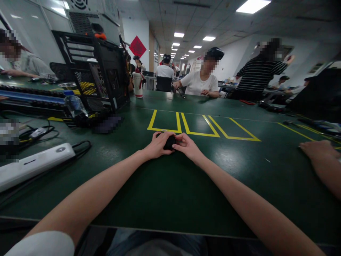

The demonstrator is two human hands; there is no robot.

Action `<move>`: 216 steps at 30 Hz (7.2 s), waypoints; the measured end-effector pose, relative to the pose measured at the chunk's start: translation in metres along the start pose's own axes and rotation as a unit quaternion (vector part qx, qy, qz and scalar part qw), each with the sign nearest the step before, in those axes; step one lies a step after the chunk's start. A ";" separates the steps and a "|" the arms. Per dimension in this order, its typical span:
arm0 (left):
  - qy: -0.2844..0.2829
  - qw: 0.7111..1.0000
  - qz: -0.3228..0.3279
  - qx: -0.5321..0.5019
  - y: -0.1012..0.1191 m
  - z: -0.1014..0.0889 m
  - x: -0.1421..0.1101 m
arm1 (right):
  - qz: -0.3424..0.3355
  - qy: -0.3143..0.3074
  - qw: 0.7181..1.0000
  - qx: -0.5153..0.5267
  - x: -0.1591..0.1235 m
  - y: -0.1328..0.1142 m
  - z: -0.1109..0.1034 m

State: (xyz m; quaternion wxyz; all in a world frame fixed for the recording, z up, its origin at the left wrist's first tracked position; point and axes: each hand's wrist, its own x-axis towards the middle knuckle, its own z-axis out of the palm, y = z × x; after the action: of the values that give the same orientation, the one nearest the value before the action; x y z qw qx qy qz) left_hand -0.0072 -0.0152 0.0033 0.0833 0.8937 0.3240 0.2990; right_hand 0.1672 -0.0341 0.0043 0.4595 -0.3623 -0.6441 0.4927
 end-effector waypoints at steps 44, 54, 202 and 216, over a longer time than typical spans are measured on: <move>-0.002 1.000 0.004 -0.001 0.000 -0.002 0.000 | 0.001 -0.008 1.000 0.004 -0.003 0.000 0.001; 0.001 1.000 0.001 0.000 0.000 -0.001 0.000 | -0.016 0.038 0.999 -0.028 0.000 0.001 0.004; 0.003 1.000 -0.005 0.003 -0.002 0.000 0.000 | 0.006 0.002 1.000 -0.007 -0.005 -0.002 0.005; 0.006 1.000 0.001 0.005 -0.002 0.001 0.000 | -0.014 0.048 0.999 -0.012 -0.001 0.001 0.009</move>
State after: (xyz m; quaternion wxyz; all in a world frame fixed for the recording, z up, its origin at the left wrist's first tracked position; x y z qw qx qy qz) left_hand -0.0079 -0.0138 0.0019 0.0767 0.8928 0.3247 0.3027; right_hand 0.1592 -0.0377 0.0027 0.4924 -0.3824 -0.6320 0.4603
